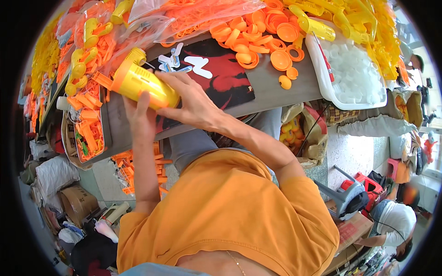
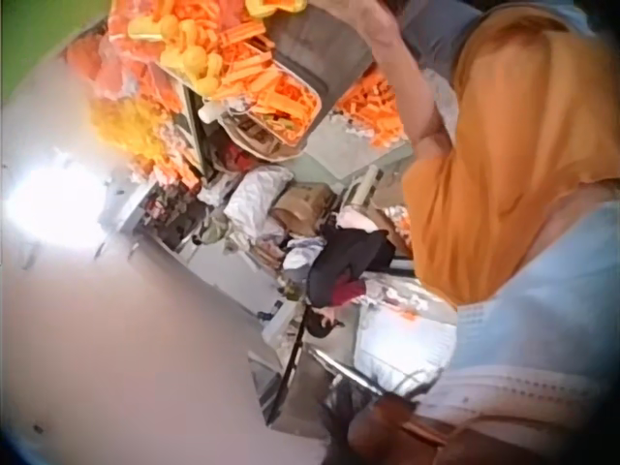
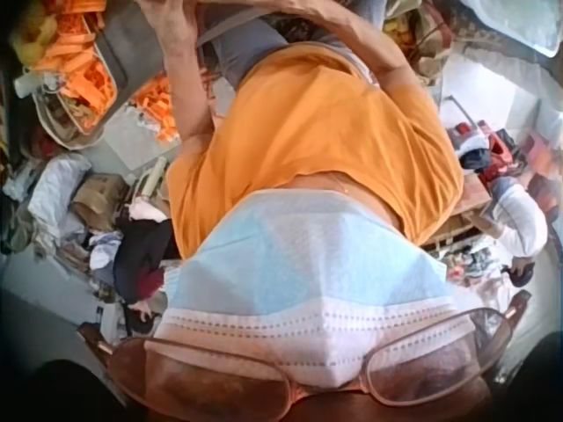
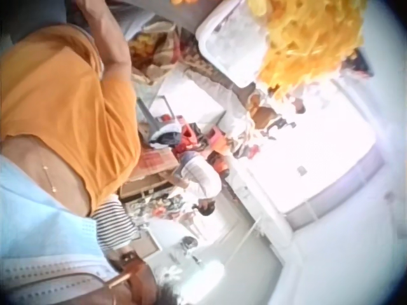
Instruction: Assembling plastic components of toy blasters and applying decorative stickers.
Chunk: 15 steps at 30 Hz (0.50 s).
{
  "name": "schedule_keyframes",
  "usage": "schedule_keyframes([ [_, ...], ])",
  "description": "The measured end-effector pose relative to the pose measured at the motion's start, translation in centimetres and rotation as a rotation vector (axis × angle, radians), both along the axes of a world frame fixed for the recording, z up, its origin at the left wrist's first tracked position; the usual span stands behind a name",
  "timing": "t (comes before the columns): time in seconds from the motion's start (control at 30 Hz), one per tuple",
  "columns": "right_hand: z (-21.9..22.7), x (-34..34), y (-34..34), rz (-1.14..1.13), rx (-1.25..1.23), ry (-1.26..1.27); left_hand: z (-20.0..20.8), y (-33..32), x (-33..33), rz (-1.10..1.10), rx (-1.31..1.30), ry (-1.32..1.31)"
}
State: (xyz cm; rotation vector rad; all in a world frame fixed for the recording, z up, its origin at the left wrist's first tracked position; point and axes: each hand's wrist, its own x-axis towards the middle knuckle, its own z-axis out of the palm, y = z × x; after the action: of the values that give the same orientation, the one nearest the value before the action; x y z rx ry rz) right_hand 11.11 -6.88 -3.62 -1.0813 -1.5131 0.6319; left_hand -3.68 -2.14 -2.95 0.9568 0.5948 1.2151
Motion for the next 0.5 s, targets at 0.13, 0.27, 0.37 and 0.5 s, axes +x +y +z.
schedule_keyframes([
  [0.13,1.1,2.5,-1.4,-0.106,-0.179,-0.061,0.3,0.3,-3.0,0.425,0.748,0.746],
  [0.27,1.5,0.8,-1.1,-0.008,-0.193,-0.196,1.6,-1.0,-1.6,0.215,1.331,1.512],
  [0.37,0.4,3.0,-0.9,0.016,-0.172,-0.077,-0.1,-0.1,-2.6,0.130,1.048,1.165],
  [0.5,0.0,12.3,0.4,-0.604,-0.134,-0.271,-2.1,-0.3,-4.1,0.101,0.384,0.613],
])
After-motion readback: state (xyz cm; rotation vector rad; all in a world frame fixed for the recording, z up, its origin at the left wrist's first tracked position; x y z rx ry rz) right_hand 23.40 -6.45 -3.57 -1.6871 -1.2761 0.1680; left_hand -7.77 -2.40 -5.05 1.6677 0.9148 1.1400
